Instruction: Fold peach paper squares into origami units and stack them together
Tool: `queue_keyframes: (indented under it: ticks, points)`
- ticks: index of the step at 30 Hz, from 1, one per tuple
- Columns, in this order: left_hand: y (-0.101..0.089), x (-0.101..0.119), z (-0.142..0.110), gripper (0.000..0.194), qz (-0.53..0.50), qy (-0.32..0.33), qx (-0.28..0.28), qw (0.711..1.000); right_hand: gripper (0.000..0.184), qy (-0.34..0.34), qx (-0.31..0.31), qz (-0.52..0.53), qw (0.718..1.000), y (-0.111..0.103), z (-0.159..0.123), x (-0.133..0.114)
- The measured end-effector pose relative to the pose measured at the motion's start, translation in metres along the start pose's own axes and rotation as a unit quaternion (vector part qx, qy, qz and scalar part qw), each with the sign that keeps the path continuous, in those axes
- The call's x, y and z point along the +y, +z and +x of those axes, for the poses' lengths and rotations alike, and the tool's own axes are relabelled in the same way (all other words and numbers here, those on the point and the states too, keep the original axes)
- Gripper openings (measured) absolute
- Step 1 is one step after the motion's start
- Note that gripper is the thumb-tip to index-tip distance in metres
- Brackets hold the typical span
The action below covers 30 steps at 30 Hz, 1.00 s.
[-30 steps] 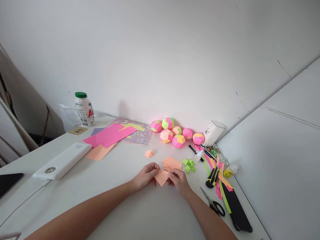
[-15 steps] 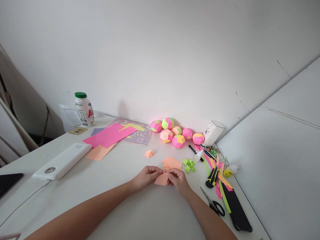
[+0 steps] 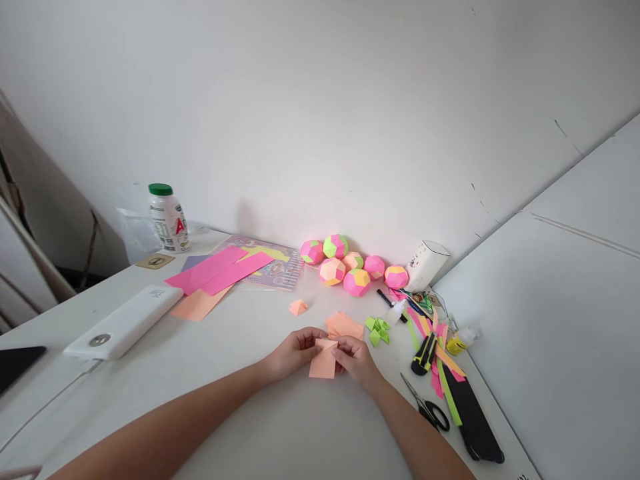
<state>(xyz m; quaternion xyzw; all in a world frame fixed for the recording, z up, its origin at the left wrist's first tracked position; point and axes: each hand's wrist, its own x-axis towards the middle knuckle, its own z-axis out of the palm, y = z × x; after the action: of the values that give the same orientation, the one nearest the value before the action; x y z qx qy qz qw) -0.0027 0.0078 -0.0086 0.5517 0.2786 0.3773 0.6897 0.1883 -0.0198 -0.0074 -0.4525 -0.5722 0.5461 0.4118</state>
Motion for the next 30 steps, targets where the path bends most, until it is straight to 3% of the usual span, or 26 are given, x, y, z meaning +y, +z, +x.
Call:
queue_keyframes:
  ticks: [9, 14, 22, 30]
  points:
    - [0.0056, 0.008, -0.0054, 0.029, 0.048, -0.011, -0.073, 0.996, 0.03, -0.01, -0.001, -0.073, 0.997, 0.0029, -0.004, -0.0087]
    - [0.0062, 0.0077, -0.0069, 0.03, 0.096, -0.013, -0.064, 0.993, 0.034, -0.043, 0.014, -0.12, 0.992, 0.0041, -0.0027, -0.0078]
    - [0.0023, 0.0084, -0.0023, 0.034, 0.036, -0.017, -0.021, 0.999, 0.026, -0.015, -0.013, -0.079, 0.997, 0.0021, -0.0022, -0.0054]
    - [0.0019, 0.0047, -0.0005, 0.029, 0.028, -0.028, -0.033, 0.999, 0.031, -0.015, 0.035, -0.074, 0.996, 0.0008, -0.0011, -0.0052]
